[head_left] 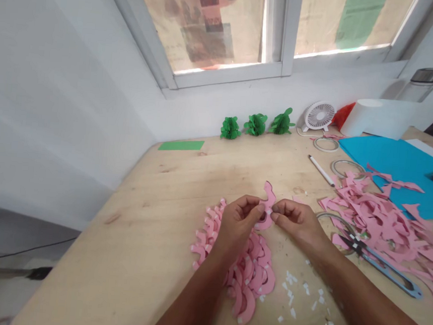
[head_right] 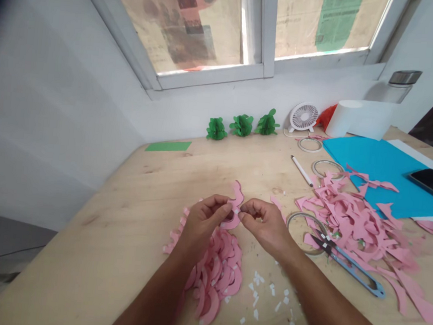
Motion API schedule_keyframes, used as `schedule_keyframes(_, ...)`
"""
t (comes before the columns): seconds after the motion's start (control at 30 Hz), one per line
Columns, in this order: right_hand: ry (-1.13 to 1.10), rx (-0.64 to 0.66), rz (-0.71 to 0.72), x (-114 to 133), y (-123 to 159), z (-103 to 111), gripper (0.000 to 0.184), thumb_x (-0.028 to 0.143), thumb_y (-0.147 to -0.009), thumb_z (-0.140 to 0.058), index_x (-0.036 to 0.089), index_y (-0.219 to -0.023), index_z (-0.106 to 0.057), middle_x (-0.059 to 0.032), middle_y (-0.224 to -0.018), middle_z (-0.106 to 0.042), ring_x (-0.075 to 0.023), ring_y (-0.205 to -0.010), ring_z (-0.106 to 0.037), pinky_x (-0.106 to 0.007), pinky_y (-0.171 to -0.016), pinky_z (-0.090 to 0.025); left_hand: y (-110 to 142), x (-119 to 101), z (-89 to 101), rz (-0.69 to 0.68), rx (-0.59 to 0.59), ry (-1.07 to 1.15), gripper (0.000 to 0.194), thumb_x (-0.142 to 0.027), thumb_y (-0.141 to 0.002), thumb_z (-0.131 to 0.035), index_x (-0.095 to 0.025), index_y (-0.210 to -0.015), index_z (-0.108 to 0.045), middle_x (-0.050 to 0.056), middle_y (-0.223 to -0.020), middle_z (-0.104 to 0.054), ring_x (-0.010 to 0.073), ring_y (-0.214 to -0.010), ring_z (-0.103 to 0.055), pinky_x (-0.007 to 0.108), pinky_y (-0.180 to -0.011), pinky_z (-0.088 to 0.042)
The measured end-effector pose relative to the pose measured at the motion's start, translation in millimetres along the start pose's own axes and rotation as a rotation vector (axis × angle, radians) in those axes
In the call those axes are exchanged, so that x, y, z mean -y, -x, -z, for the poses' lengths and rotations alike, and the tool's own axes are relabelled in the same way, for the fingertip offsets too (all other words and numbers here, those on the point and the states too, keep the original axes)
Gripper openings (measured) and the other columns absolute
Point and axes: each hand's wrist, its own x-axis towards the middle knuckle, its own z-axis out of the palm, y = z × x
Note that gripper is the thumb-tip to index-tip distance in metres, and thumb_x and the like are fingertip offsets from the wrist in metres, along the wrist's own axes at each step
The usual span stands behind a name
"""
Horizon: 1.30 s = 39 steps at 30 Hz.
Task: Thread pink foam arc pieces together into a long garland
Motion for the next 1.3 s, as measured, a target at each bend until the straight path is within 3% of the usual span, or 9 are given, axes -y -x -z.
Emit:
schedule_keyframes(0.17,-0.033,-0.016,-0.002,1,0,0,0.018,0.03,-0.075,-0.059,0.017,-0.066,-0.053,0.0047,-0.059,-0.042,-0.0094,-0.054,-0.038,-0.023,-0.051,-0.029,0,2,1.4,0.036,0.015,0.016,0.024,-0.021,-0.065,-0.069,-0.013,-0.087,-0.063,0.0,-0.067,-0.062,0.0088,-0.061,-0.053,0.02,-0.06,-0.04)
schedule_keyframes(0.8,-0.215,0.034,-0.059,2,1,1,0.018,0.033,-0.079,-0.061,0.015,-0.073,-0.059,0.0031,-0.063,-0.05,-0.0092,-0.057,-0.042,-0.023,-0.054,-0.03,-3,7,6.9,0.084,0.111,0.142,0.024,-0.021,-0.067,-0.07,-0.015,-0.091,-0.065,0.0,-0.069,-0.063,0.0084,-0.063,-0.054,0.019,-0.061,-0.04)
schedule_keyframes(1.03,-0.061,0.013,-0.036,3,1,-1,0.019,0.032,-0.077,-0.059,0.016,-0.067,-0.055,0.004,-0.06,-0.044,-0.0085,-0.054,-0.037,-0.022,-0.05,-0.029,-2,2,0.2,0.112,0.048,0.094,0.02,-0.015,-0.061,-0.064,-0.014,-0.08,-0.06,-0.003,-0.058,-0.056,0.007,-0.052,-0.047,0.019,-0.052,-0.035)
schedule_keyframes(1.3,0.18,-0.021,0.063,5,3,-3,0.016,0.029,-0.079,-0.054,0.017,-0.068,-0.056,0.0013,-0.063,-0.048,-0.0129,-0.061,-0.044,-0.025,-0.055,-0.035,-1,12,0.5,-0.069,0.019,-0.158,0.014,-0.012,-0.067,-0.051,-0.016,-0.079,-0.055,-0.005,-0.06,-0.052,0.0062,-0.05,-0.04,0.018,-0.049,-0.029)
